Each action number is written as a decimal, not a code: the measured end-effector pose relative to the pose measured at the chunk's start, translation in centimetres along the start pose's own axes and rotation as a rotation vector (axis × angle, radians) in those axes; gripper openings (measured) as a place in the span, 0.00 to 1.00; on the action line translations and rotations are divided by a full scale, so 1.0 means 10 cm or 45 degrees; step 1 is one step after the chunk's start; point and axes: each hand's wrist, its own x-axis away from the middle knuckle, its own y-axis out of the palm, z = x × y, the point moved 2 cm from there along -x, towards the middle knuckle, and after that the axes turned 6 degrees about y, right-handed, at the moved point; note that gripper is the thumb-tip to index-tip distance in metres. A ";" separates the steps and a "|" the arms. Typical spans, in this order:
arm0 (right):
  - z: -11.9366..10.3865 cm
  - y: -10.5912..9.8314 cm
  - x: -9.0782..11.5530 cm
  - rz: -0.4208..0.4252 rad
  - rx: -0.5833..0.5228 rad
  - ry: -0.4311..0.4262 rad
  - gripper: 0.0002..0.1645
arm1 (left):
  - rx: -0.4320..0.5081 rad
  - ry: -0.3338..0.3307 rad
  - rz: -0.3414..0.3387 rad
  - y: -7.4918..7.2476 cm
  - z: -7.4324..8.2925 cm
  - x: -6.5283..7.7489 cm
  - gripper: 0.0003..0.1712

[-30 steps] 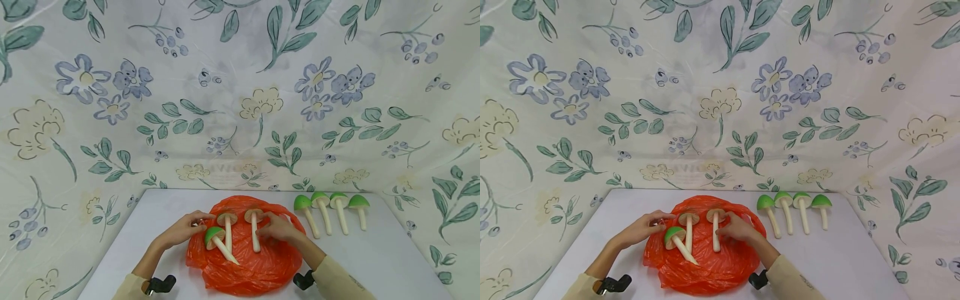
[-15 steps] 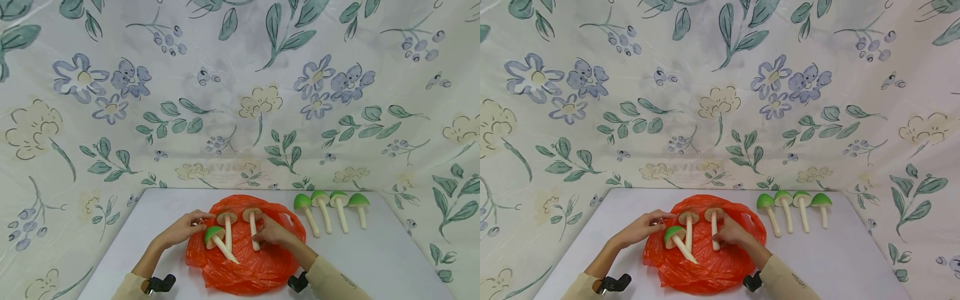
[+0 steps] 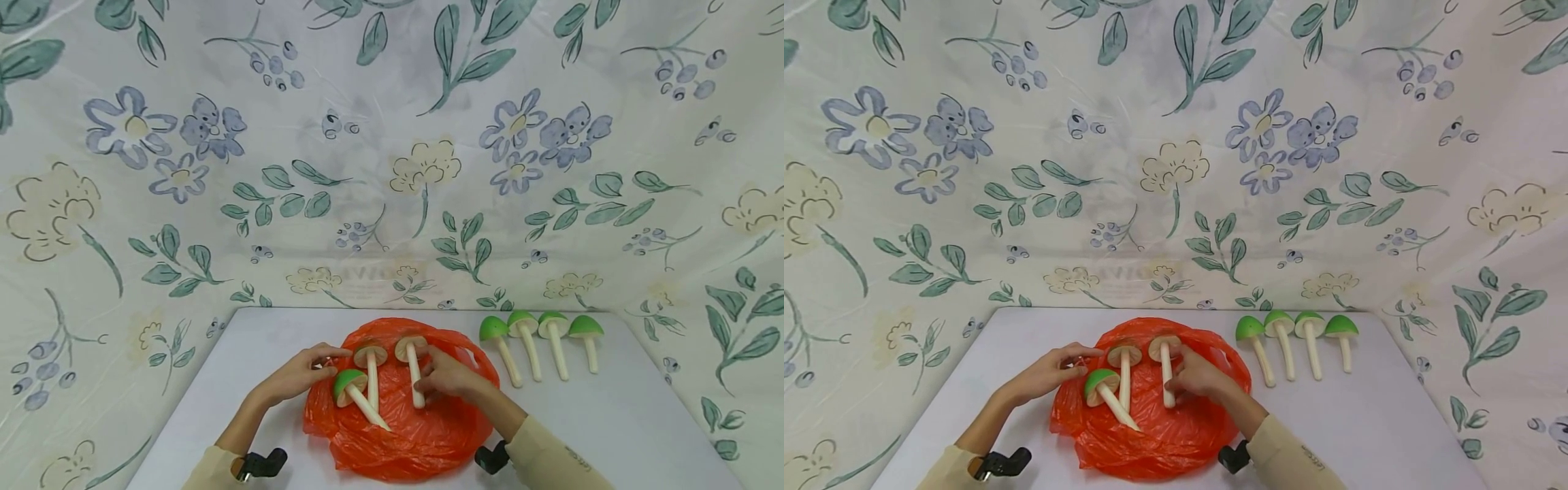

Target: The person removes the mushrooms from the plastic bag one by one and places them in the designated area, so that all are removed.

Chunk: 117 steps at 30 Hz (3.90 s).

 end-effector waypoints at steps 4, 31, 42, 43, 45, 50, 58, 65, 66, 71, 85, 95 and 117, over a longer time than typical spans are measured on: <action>-0.04 -0.08 0.06 -0.003 0.016 -0.006 0.42 | -0.011 -0.008 0.002 0.00 0.01 -0.01 0.21; 0.22 -0.74 0.70 -0.334 0.140 -0.099 0.43 | -0.001 0.012 -0.011 0.01 -0.01 -0.03 0.21; 0.52 -1.15 0.93 -0.400 0.080 -0.085 0.40 | 0.003 0.002 -0.013 0.01 -0.01 -0.03 0.21; 0.55 -1.18 0.95 -0.396 0.076 -0.080 0.40 | 0.005 0.002 -0.012 0.00 -0.01 -0.03 0.21; 0.60 -1.25 0.98 -0.375 0.069 -0.065 0.40 | 0.008 0.002 -0.010 -0.01 -0.02 -0.03 0.22; 0.75 -1.40 1.06 -0.290 0.046 -0.030 0.40 | 0.006 0.003 -0.011 -0.01 -0.01 -0.03 0.22; 0.99 -1.59 1.15 -0.236 -0.035 0.056 0.41 | 0.001 0.021 -0.015 0.00 0.01 -0.02 0.21; 1.15 -1.72 1.20 -0.208 -0.106 0.111 0.40 | 0.008 0.006 -0.026 0.01 0.01 -0.02 0.21; 1.16 -1.72 1.20 -0.208 -0.109 0.113 0.40 | 0.008 0.005 -0.027 0.00 0.01 -0.03 0.21; 1.18 -1.75 1.23 -0.219 -0.114 0.129 0.38 | 0.009 0.008 -0.023 0.00 0.01 -0.05 0.22; 1.22 -1.75 1.26 -0.176 -0.007 0.152 0.31 | 0.012 0.011 -0.026 0.01 0.03 -0.04 0.22; 1.25 -1.76 1.29 -0.242 -0.014 0.172 0.28 | -0.001 -0.004 -0.022 0.00 0.02 -0.04 0.22; 1.30 -1.75 1.31 -0.248 -0.027 0.184 0.29 | 0.052 0.010 -0.042 0.01 0.05 -0.02 0.23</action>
